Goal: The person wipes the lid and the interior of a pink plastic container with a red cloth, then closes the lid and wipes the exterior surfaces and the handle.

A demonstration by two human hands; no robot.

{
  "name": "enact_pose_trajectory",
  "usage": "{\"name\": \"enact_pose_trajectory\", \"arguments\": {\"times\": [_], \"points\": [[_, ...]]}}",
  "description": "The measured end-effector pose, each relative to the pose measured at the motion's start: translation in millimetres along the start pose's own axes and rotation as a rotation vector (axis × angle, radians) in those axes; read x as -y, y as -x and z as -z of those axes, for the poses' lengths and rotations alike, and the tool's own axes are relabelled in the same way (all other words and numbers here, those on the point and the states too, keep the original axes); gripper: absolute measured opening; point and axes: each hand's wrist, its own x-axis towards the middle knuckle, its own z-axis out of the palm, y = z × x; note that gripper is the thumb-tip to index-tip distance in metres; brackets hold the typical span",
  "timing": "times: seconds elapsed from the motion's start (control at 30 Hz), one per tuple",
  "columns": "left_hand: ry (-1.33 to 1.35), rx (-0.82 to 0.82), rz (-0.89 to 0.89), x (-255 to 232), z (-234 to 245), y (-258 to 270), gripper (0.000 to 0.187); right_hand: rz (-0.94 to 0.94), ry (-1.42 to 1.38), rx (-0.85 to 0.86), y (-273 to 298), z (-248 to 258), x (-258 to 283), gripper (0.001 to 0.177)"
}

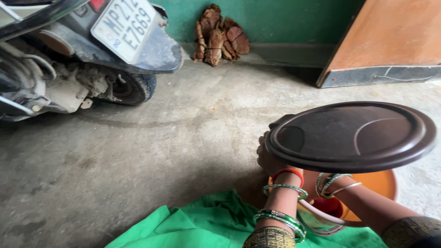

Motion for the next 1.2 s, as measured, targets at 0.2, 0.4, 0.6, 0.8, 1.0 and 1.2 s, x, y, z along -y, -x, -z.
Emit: {"name": "enact_pose_trajectory", "arguments": {"times": [0.2, 0.4, 0.6, 0.8, 1.0, 1.2], "points": [[-0.042, -0.037, -0.037, 4, -6, -3, 0.043, -0.112, 0.080, -0.121, 5, 7, -13, 0.023], [0.035, -0.084, -0.072, 13, -15, -6, 0.037, -0.037, -0.014, -0.277, -2, 3, -9, 0.023], [0.008, -0.048, -0.027, 10, -14, -8, 0.038, 0.048, -0.036, -0.173, -6, -2, -2, 0.022], [0.017, -0.054, -0.017, 8, -11, -6, 0.039, 0.049, 0.006, -0.051, -6, -3, 4, 0.022], [0.043, -0.062, -0.001, 5, -6, -11, 0.041, 0.054, 0.077, 0.071, 2, -3, 11, 0.022], [0.069, -0.045, 0.017, 3, -13, -7, 0.044, -0.026, 0.215, 0.005, 7, -2, 3, 0.021]]}}
